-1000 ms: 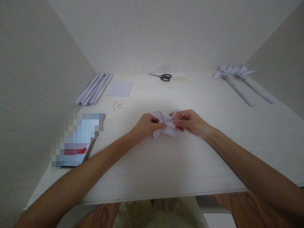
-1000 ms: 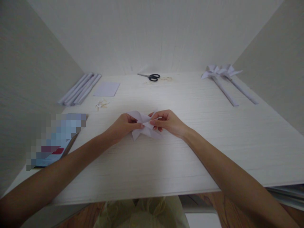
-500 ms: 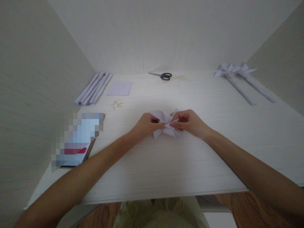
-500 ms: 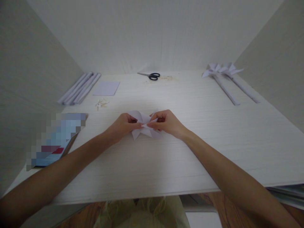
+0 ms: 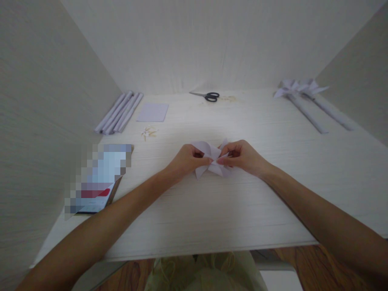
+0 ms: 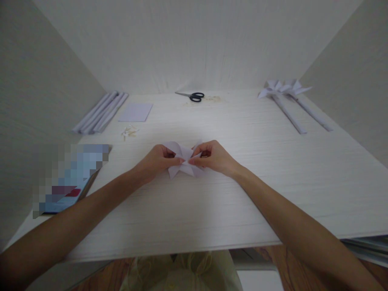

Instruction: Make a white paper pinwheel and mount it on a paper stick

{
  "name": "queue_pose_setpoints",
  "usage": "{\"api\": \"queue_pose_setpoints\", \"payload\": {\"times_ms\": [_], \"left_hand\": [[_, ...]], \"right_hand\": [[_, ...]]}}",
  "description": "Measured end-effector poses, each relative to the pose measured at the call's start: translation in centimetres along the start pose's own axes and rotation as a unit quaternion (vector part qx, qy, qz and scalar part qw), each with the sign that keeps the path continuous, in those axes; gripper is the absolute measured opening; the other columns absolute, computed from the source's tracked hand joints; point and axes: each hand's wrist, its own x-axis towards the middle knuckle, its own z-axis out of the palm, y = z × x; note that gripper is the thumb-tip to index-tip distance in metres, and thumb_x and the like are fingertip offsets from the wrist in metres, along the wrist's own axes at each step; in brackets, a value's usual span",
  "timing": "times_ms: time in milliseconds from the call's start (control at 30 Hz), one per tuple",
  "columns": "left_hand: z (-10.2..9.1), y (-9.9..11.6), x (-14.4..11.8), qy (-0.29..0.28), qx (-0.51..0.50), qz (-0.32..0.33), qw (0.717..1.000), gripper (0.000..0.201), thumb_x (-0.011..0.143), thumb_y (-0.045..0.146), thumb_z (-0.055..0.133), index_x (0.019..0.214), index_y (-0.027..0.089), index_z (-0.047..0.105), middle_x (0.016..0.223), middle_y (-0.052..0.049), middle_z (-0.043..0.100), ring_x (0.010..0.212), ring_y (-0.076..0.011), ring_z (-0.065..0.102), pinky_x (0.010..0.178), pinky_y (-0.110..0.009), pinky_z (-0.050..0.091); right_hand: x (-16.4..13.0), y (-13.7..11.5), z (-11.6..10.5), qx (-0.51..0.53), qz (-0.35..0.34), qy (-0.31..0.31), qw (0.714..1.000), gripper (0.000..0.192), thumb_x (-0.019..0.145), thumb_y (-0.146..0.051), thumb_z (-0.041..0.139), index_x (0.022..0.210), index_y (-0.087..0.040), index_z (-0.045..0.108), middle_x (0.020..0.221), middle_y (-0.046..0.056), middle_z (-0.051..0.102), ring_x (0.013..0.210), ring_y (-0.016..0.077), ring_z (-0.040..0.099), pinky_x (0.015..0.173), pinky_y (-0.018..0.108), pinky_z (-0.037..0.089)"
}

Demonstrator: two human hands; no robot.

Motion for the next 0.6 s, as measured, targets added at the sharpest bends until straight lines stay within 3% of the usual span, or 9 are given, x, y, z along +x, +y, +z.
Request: {"api": "queue_pose_setpoints", "payload": {"times_ms": [600], "left_hand": [[-0.04,0.16,0.05,-0.006,-0.014,-0.004,1.000,0.015,0.056,0.020,0.063,0.068,0.012,0.064,0.063,0.001,0.061,0.056,-0.0085,0.053,0.055,-0.021,0.038]], "right_hand": [[-0.02,0.22,0.24,-0.031,0.011,0.029,0.999,0.019,0.057,-0.028,0.068,0.060,-0.012,0.058,0.042,-0.005,0.046,0.038,0.0040,0.038,0.036,0.018,0.024]]}}
